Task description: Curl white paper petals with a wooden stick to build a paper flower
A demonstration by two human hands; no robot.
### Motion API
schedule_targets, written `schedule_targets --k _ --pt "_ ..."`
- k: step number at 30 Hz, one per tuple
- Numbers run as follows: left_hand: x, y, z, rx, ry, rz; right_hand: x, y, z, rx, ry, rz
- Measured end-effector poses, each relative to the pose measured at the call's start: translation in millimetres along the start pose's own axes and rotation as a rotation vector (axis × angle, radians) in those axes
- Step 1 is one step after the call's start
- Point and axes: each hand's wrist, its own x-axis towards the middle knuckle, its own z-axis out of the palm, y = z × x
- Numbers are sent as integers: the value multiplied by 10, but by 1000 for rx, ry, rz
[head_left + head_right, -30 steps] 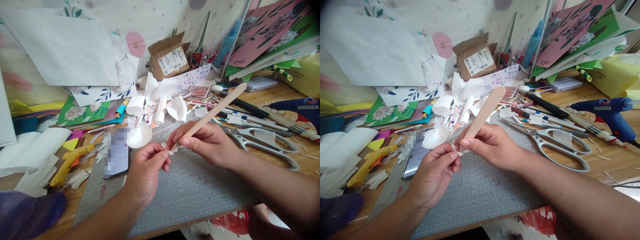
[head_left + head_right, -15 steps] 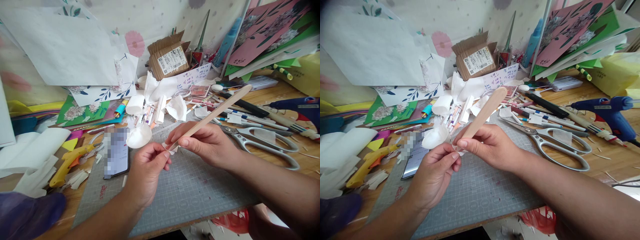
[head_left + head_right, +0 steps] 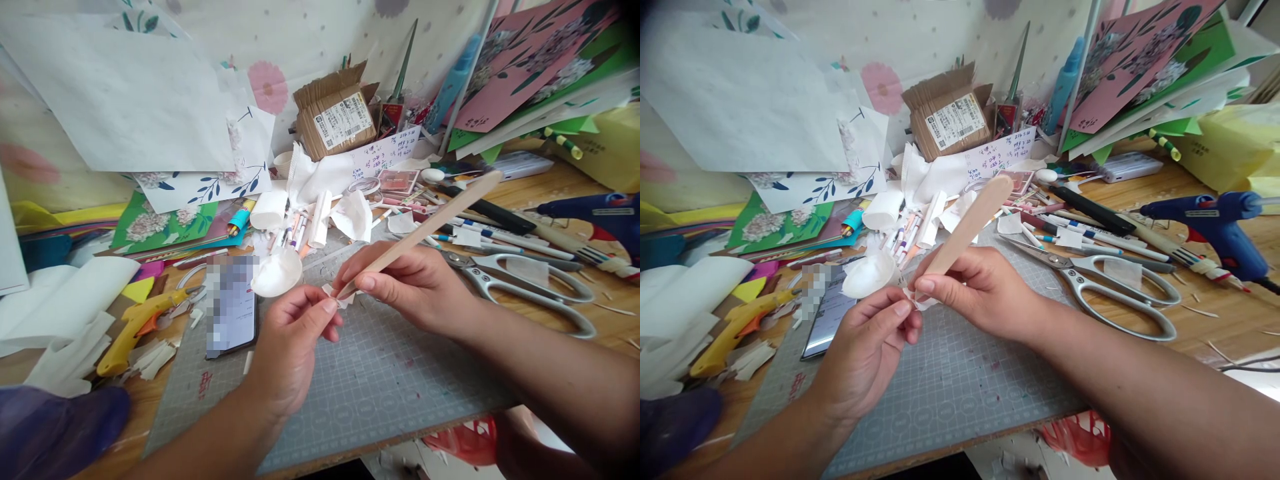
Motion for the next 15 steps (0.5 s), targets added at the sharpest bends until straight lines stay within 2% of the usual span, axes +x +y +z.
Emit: schedule_targets --k 5,9,15 --pt "12 7 2 -1 24 -35 3 23 -3 -143 -28 -151" --pt "20 -1 -9 13 19 -30 12 24 -6 -156 -21 -93" --pt "15 -9 -23 63 -10 -6 6 12 -19 -54 49 39"
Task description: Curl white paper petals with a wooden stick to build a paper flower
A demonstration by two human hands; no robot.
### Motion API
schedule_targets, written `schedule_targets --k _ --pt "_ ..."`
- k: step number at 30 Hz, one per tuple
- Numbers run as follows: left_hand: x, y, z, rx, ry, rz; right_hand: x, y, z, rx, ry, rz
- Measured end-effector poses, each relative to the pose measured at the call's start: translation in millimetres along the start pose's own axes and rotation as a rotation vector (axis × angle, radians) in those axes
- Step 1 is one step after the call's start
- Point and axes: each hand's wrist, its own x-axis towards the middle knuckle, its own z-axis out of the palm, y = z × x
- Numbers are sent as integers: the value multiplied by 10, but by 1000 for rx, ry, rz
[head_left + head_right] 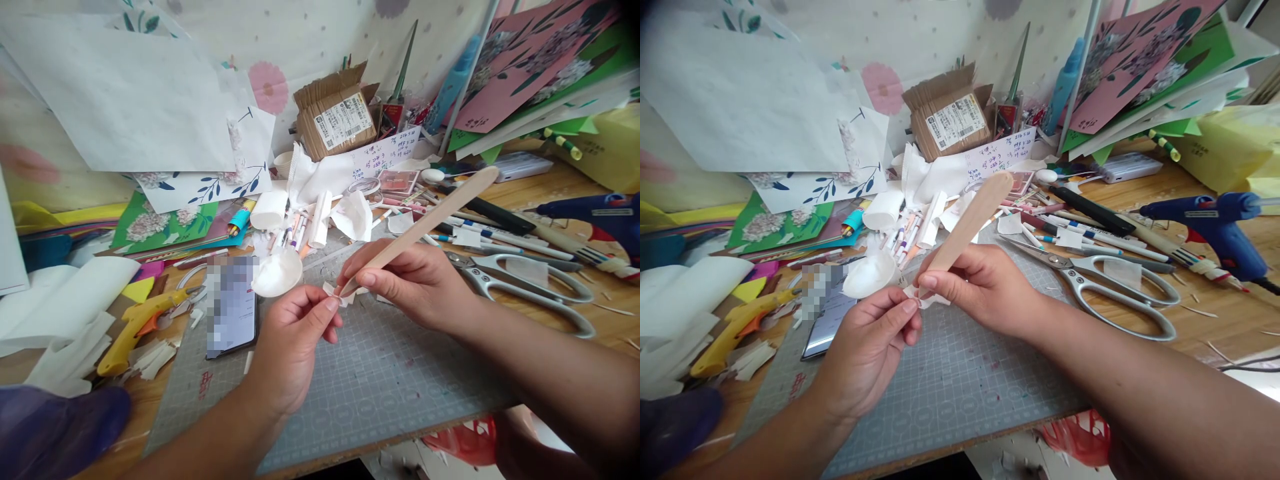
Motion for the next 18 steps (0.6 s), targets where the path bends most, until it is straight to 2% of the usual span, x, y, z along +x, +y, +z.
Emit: schedule_targets --k 6,12,16,18 --pt "-17 3 -9 36 -6 36 22 29 -21 105 75 37" --pt "-35 31 -59 119 4 108 55 90 -74 68 159 63" --pt "-26 77 -109 243 10 217 89 129 -107 94 195 90" --pt "-21 139 -156 318 46 324 106 144 -118 101 211 89"
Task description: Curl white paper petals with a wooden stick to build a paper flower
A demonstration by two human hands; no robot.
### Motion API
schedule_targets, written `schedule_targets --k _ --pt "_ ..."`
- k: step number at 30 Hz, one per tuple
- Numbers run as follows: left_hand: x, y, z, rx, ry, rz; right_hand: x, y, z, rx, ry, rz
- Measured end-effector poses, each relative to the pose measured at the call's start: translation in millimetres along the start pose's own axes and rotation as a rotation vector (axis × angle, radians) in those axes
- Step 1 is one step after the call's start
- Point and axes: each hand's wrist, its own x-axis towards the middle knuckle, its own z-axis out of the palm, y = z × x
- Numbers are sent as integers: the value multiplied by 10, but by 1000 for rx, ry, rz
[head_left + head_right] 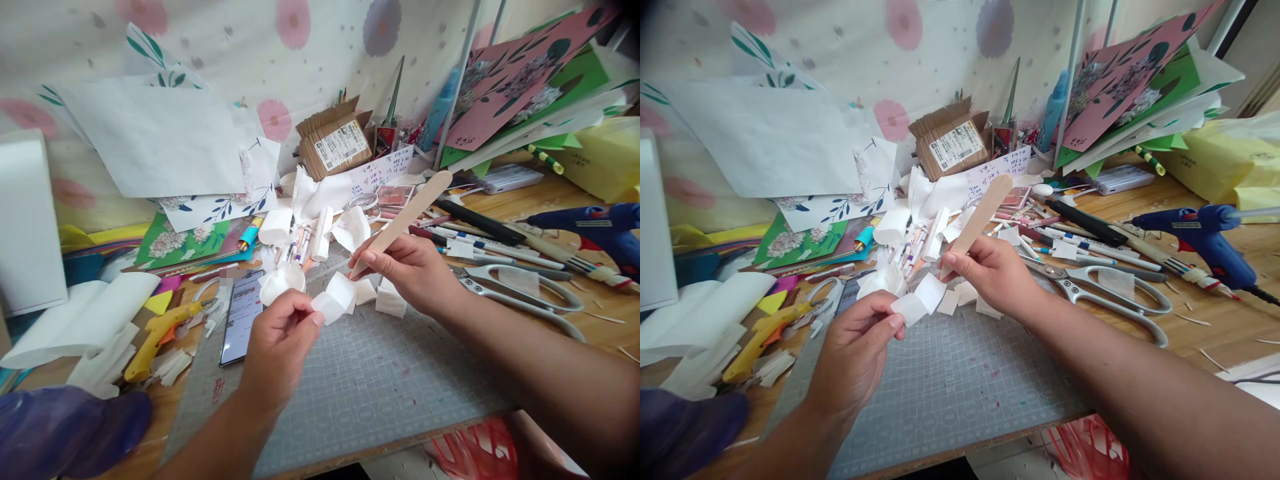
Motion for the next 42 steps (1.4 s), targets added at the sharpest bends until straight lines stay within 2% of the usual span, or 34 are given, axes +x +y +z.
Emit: schedule_targets --k 3,6,9,10,12,16,20,22,24,27,28,32,34,38,40,42 --pt "58 110 -180 184 126 249 19 19 -9 45 13 20" --pt "135 239 -429 515 253 429 23 39 -20 42 20 53" --pt "215 315 -626 889 275 567 18 55 -30 -12 19 65" --pt "240 323 -664 980 251 604 15 57 -31 -29 17 65" --pt "284 319 -696 1097 127 620 12 58 -31 -64 12 66" --pt "342 291 -693 1186 -177 516 5 48 -21 -95 -3 67" --pt "378 307 -769 1206 -266 410 2 31 -11 -63 -4 70" --pt "368 334 -799 1172 -218 410 2 23 -1 -17 -3 73" --pt "313 360 -760 1102 -78 464 2 19 17 76 -6 78" --pt "144 359 -530 884 142 571 -9 18 53 255 -35 73" --pt "78 343 -423 782 145 572 -16 15 64 300 -50 71" --pt "-114 229 -44 411 74 495 -57 -20 79 394 -126 79" --pt "-135 173 51 248 37 326 -78 -51 76 422 -162 76" --pt "-114 93 90 -77 -123 -110 -113 -118 86 410 -218 61" --pt "-117 60 75 -207 -198 -228 -123 -148 104 406 -239 40" --pt "-132 35 54 -267 -225 -271 -129 -172 121 401 -249 22"
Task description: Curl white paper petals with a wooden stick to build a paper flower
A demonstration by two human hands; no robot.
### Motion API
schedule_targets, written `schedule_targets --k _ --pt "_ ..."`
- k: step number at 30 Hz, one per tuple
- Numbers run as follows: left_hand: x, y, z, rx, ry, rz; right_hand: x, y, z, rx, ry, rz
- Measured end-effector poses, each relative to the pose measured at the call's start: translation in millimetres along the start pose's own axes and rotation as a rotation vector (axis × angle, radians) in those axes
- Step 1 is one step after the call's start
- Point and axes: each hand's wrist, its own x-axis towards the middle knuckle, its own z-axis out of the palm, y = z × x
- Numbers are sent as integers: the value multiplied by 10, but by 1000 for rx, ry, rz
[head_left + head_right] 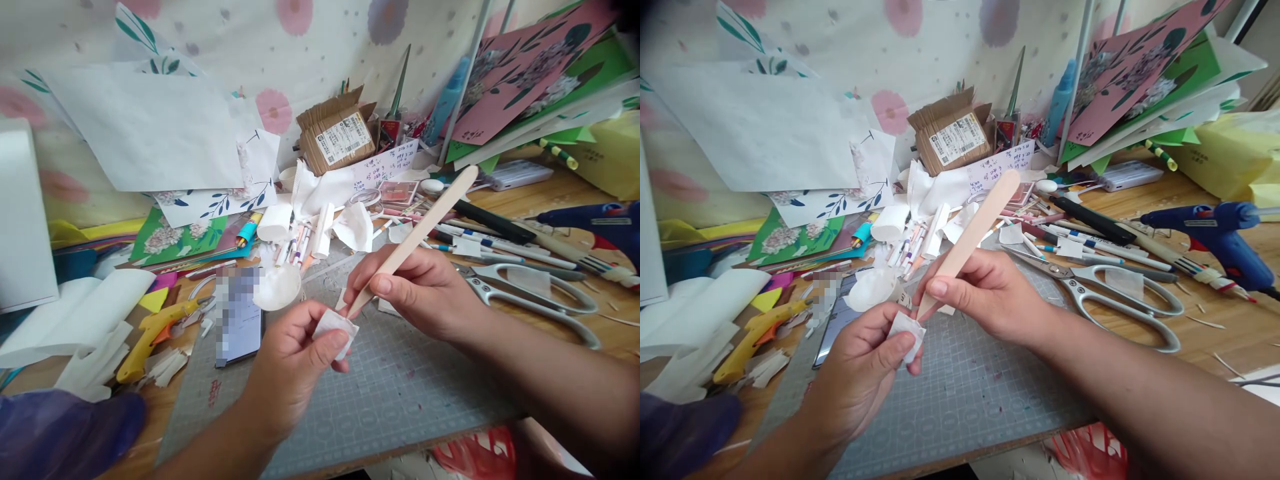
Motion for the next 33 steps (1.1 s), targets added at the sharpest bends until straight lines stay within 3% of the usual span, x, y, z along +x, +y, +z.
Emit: schedule_targets --k 18,33 --pt "3 20 -12 0 38 -58 -25 -30 28 -125 -62 -67" --pt "29 7 -54 -54 -37 -72 -25 -12 8 -190 -93 -104"
